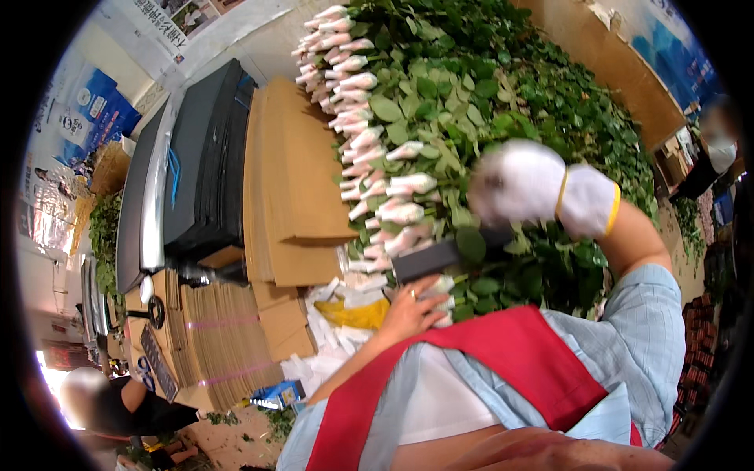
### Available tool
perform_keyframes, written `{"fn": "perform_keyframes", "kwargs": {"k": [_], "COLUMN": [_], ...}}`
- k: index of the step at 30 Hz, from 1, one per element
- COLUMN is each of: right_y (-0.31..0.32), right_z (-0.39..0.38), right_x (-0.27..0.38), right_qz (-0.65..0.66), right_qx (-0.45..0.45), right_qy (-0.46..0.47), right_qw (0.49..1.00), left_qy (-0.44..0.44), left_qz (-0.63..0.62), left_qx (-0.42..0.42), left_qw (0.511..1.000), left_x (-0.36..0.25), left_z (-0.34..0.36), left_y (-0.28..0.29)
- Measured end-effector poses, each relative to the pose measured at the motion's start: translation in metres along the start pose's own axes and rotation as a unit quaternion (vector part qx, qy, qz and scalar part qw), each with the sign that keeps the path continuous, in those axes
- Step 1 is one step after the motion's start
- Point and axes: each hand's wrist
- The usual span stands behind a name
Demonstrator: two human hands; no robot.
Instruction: The person arranges pink roses with green leaves into a black plastic tray, placing them one by one and adjusting their positions. The person then covers the tray with a clear plastic sheet and secures it with a rubber band.
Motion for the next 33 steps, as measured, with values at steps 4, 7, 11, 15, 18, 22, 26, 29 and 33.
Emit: {"fn": "perform_keyframes", "kwargs": {"k": [4,7,11,15,18,22,26,29,33], "right_y": [0.068,0.081,0.056,0.084,0.148,0.185,0.190,0.156,0.034], "right_z": [0.185,0.298,0.369,0.385,0.334,0.250,0.094,-0.026,-0.112], "right_x": [-0.125,-0.169,-0.272,-0.205,-0.172,-0.135,-0.021,-0.051,-0.033], "right_qz": [-0.183,-0.151,-0.152,-0.237,-0.239,-0.251,-0.286,0.109,0.181], "right_qx": [-0.311,-0.364,-0.366,-0.463,-0.569,-0.387,-0.312,-0.246,-0.031], "right_qy": [-0.081,-0.166,-0.215,-0.140,-0.070,0.005,-0.048,-0.052,-0.160], "right_qw": [0.929,0.904,0.893,0.843,0.784,0.887,0.905,0.962,0.970], "left_qy": [-0.059,0.029,0.048,0.073,0.037,0.020,0.067,0.169,0.179], "left_qz": [-0.005,0.150,0.136,0.137,0.158,0.201,-0.019,-0.095,-0.154], "left_qx": [-0.009,0.035,0.061,0.025,0.000,0.060,0.028,0.032,0.000], "left_qw": [0.998,0.988,0.988,0.988,0.987,0.978,0.997,0.980,0.972], "left_x": [0.019,0.011,0.002,-0.005,0.000,0.017,0.007,-0.007,0.000], "left_z": [0.003,-0.018,-0.004,-0.012,-0.013,-0.017,-0.002,0.013,0.001], "left_y": [-0.010,-0.023,-0.014,-0.015,-0.023,-0.029,-0.007,-0.001,-0.007]}}
Point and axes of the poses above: each hand's wrist, its own z-axis towards the middle knuckle, its own y-axis out of the back of the hand, x = y × z, and after that the axes turned 4 degrees about -y, right-handed
